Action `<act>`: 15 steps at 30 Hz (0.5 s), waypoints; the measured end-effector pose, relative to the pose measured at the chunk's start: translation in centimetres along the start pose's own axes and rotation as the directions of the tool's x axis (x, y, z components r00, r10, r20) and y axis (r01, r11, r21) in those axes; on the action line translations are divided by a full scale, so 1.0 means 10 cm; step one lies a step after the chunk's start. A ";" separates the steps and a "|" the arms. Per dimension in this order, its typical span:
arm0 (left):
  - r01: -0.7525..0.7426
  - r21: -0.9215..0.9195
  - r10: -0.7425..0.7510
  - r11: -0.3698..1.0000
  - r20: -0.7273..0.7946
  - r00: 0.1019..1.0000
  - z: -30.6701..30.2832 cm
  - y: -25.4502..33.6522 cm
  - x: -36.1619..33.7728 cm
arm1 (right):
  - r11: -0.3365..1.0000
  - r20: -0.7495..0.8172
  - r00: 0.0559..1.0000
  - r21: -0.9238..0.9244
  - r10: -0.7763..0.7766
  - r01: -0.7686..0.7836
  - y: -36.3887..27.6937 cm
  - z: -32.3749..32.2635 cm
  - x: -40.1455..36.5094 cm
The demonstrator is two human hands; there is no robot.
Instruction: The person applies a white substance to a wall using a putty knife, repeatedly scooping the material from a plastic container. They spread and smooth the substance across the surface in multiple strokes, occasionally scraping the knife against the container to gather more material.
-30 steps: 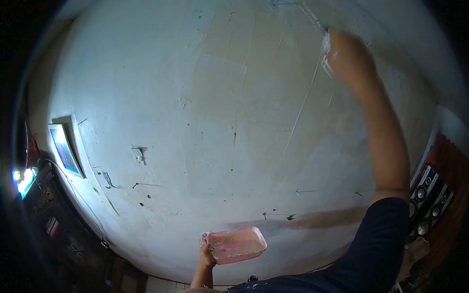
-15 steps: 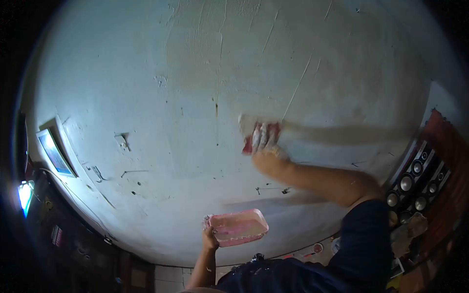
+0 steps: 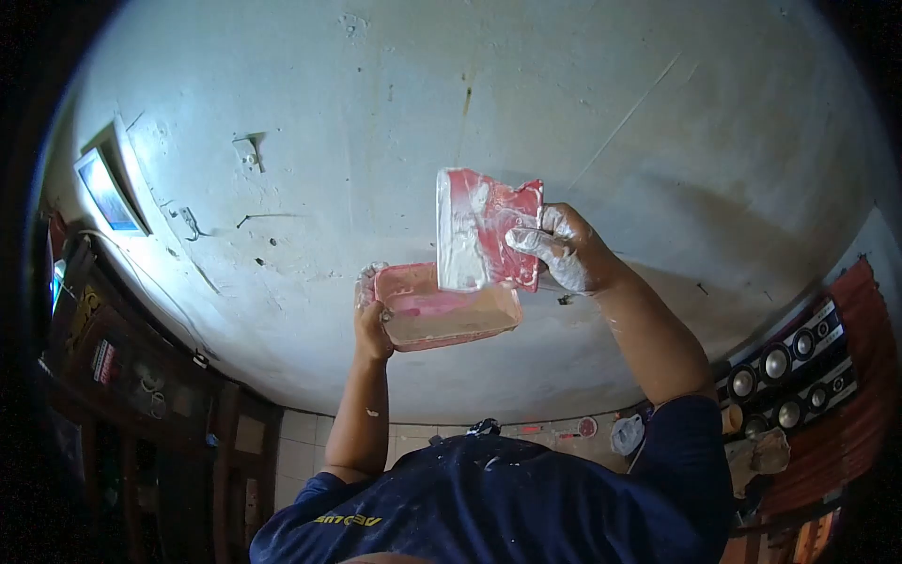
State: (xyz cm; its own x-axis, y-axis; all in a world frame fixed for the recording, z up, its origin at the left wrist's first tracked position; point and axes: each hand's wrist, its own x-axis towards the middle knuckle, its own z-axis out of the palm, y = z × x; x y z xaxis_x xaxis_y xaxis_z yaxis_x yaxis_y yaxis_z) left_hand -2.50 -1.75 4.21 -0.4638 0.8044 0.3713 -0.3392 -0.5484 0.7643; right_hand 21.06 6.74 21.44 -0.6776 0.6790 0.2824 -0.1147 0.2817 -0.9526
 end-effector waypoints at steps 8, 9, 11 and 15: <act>0.101 -0.141 -0.118 0.985 -0.115 0.986 -0.22 -0.04 -0.19 | -0.483 0.337 0.740 -0.875 -0.583 0.017 -0.96 0.83 0.85; 0.072 -0.155 -0.086 0.985 -0.084 0.993 -0.27 -0.09 -0.21 | -0.492 0.345 0.736 -0.871 -0.582 0.019 -0.85 0.83 1.04; 0.076 -0.165 -0.093 0.983 -0.100 0.991 -0.35 -0.21 -0.27 | -0.836 0.412 0.792 -0.505 -0.451 -0.214 -0.35 0.75 1.42; 0.072 -0.138 -0.087 0.988 -0.104 0.991 -0.45 -0.35 -0.37 | -0.859 0.447 0.894 -0.470 -0.034 0.203 0.44 1.11 1.02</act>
State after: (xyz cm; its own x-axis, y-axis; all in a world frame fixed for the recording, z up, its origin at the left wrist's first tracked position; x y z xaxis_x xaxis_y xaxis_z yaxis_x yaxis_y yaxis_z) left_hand -3.26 -3.85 -2.18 -0.5154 0.8207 0.2467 -0.4817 -0.5155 0.7087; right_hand 5.60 7.42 18.86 -0.9267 0.2943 0.2338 0.3023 0.2142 0.9288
